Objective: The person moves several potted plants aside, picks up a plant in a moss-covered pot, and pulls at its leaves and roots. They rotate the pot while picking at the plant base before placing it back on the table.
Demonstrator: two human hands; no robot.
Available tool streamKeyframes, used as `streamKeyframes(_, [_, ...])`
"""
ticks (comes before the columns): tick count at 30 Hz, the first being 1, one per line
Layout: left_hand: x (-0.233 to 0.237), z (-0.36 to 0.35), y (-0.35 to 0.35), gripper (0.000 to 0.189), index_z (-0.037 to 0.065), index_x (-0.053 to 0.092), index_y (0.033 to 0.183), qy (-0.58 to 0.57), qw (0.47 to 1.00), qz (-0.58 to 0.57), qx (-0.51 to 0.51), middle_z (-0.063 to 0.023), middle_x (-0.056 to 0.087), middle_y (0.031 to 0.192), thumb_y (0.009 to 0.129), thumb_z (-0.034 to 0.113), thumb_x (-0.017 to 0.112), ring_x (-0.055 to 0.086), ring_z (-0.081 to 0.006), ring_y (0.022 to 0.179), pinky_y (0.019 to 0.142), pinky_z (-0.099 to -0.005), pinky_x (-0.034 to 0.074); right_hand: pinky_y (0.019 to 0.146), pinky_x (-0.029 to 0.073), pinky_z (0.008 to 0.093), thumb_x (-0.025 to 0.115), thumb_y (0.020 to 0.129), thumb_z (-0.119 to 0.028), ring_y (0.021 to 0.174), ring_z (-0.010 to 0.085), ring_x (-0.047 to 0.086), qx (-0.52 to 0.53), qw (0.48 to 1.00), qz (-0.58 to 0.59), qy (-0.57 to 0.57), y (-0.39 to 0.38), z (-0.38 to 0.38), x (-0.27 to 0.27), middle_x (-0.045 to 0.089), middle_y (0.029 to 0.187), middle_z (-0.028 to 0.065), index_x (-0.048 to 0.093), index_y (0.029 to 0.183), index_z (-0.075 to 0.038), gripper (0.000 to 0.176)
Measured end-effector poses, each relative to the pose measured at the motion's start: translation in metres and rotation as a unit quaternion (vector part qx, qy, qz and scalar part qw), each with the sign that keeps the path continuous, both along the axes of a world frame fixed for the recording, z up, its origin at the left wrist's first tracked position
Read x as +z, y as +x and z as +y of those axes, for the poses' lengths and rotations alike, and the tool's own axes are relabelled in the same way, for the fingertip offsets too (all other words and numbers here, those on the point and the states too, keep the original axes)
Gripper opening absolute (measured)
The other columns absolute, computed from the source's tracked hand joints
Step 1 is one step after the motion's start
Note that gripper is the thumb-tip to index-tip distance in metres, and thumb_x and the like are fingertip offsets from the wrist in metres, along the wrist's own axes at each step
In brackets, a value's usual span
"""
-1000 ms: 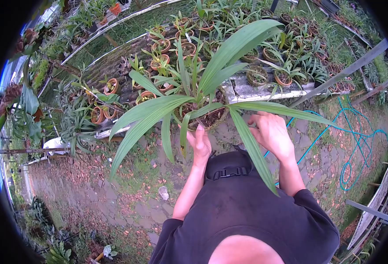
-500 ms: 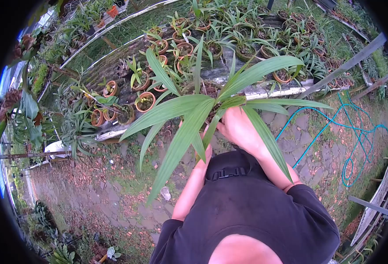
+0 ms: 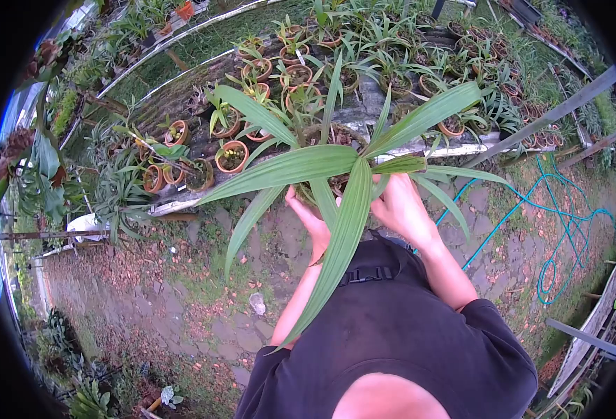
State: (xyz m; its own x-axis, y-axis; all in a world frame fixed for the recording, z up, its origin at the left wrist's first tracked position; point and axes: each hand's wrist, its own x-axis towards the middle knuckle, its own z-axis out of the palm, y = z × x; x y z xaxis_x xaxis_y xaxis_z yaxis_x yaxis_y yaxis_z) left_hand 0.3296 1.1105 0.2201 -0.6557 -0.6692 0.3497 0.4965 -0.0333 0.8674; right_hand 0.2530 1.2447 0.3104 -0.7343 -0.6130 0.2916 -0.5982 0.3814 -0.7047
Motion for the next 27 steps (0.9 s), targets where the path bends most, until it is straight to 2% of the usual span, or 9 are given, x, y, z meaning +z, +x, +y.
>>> streamKeyframes(2, [0.007,0.003,-0.004,0.071,0.003,0.026,0.15,-0.034,0.999,0.028,0.015,-0.015,0.043,0.142,0.094,0.016,0.067,0.039,-0.0254,0.136,0.115,-0.0447,0.029,0.073,0.051,0.0493,0.068,0.087,-0.01,0.085,0.0416,0.065,-0.028,0.999,0.026,-0.018,-0.001,-0.001,-0.011,0.066,0.083,0.022,0.068,0.093,0.002,0.013])
streamKeyframes(5, [-0.02,0.005,-0.007,0.073,0.001,0.025,0.151,0.018,0.999,0.006,0.031,-0.0164,0.04,0.145,0.094,0.017,0.068,0.036,-0.0263,0.139,0.117,-0.045,0.027,0.065,0.05,0.0448,0.071,0.087,-0.011,0.069,0.0361,0.064,-0.051,0.987,-0.106,0.107,-0.001,-0.003,0.012,0.065,0.075,0.0192,0.071,0.09,0.003,0.014])
streamKeyframes(7, [-0.05,0.003,-0.005,0.078,0.0,0.02,0.154,0.111,0.992,-0.055,0.018,-0.0184,0.035,0.15,0.094,0.016,0.067,0.034,-0.0269,0.142,0.119,-0.0442,0.025,0.061,0.048,0.0422,0.072,0.087,-0.012,0.062,0.0321,0.062,-0.036,0.992,-0.111,0.054,0.002,-0.004,0.02,0.065,0.072,0.0176,0.072,0.092,0.003,0.015])
streamKeyframes(9, [-0.041,0.002,0.009,0.084,-0.001,0.013,0.157,0.126,0.988,-0.089,-0.032,-0.0198,0.03,0.154,0.094,0.014,0.067,0.033,-0.027,0.143,0.119,-0.0432,0.025,0.056,0.044,0.0391,0.073,0.087,-0.01,0.055,0.0259,0.054,-0.029,0.994,-0.104,0.001,0.004,-0.006,0.019,0.06,0.066,0.015,0.072,0.093,0.004,0.015])
streamKeyframes(11, [-0.034,0.004,0.01,0.081,0.005,0.013,0.158,0.121,0.989,-0.073,-0.033,-0.0148,0.038,0.148,0.093,0.004,0.062,0.043,-0.0237,0.134,0.114,-0.0404,0.034,0.05,0.037,0.0354,0.073,0.087,-0.008,0.048,0.0172,0.042,-0.03,0.995,-0.082,-0.052,0.005,-0.009,0.01,0.052,0.058,0.0114,0.072,0.095,0.005,0.014])
streamKeyframes(14, [-0.02,0.007,0.01,0.078,0.008,0.016,0.157,0.167,0.983,-0.053,-0.047,-0.0121,0.043,0.145,0.093,-0.001,0.059,0.048,-0.0225,0.13,0.113,-0.0397,0.038,0.05,0.037,0.0339,0.072,0.088,-0.006,0.049,0.0139,0.042,-0.035,0.992,-0.087,-0.082,0.006,-0.011,0.007,0.054,0.058,0.009,0.073,0.097,0.004,0.014])
streamKeyframes(17, [-0.011,0.004,0.012,0.074,0.008,0.021,0.155,0.115,0.99,-0.067,-0.052,-0.012,0.043,0.145,0.093,0.0,0.059,0.048,-0.0228,0.13,0.113,-0.0402,0.038,0.05,0.037,0.0332,0.073,0.089,-0.007,0.049,0.0131,0.042,-0.037,0.99,-0.107,-0.079,0.005,-0.009,0.007,0.055,0.059,0.0074,0.073,0.099,0.004,0.014])
streamKeyframes(20, [-0.001,0.008,0.013,0.072,0.009,0.024,0.155,0.165,0.983,-0.046,-0.064,-0.0119,0.044,0.144,0.092,0.001,0.059,0.048,-0.0231,0.13,0.113,-0.0405,0.039,0.057,0.047,0.0368,0.07,0.091,-0.01,0.056,0.0213,0.06,-0.047,0.986,-0.156,-0.043,0.007,-0.008,0.016,0.069,0.075,0.0138,0.072,0.098,0.001,0.013])
streamKeyframes(27, [-0.013,0.007,0.017,0.078,0.014,0.017,0.158,0.236,0.968,-0.03,-0.075,-0.0122,0.041,0.149,0.094,0.002,0.059,0.046,-0.0258,0.135,0.112,-0.0448,0.041,0.064,0.049,0.0358,0.071,0.092,-0.016,0.066,0.0217,0.061,-0.031,0.984,-0.166,0.055,0.014,0.006,0.021,0.065,0.075,0.014,0.068,0.103,0.002,0.021])
